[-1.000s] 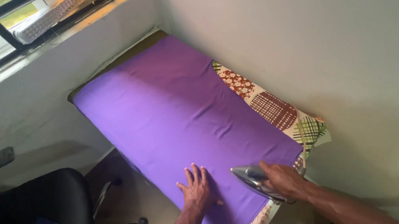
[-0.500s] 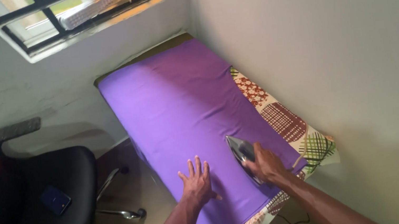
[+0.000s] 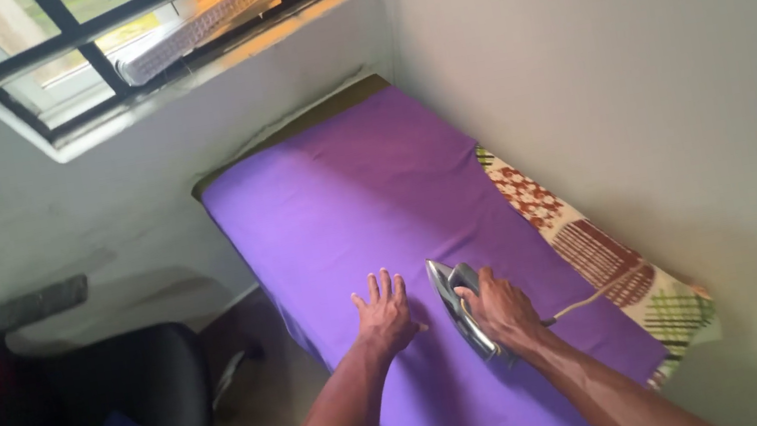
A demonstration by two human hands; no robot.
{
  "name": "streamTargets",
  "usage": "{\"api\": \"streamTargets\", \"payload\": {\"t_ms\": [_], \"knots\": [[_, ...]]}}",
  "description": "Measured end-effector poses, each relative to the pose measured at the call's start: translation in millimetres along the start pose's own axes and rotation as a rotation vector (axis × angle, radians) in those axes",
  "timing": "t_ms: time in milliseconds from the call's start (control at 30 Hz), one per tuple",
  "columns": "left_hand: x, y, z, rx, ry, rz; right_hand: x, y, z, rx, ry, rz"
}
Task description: Iron a piece of purple fabric on a makeshift ironing surface.
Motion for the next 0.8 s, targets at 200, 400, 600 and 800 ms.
{"api": "streamTargets", "payload": {"t_ms": [200,400,600,800], "knots": [[-109,4,-63,-0.083,0.05,0.004,-77,15,-49,0.037,-0.012,0.043],[-101,-51,-89,-0.144,0.059,-0.102,-140,31,-74,-0.094,0.077,-0.054],[-103,-54,-89,-0.153,0.058,-0.14,-190,44,-63,0.051,0.13,0.118],[-103,-61,-88,-0.197,0.081,-0.149,-155,40,-77,0.021,-0.087,-0.085]]}}
Point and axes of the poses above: each hand's wrist, its own x-axis away from the middle knuckle, its own y-axis out of the palm, z = x × y, the point moved 4 cm from there along -x, towards the middle knuckle, and after that the axes turned 14 degrees about -y, right-handed, at the moved point
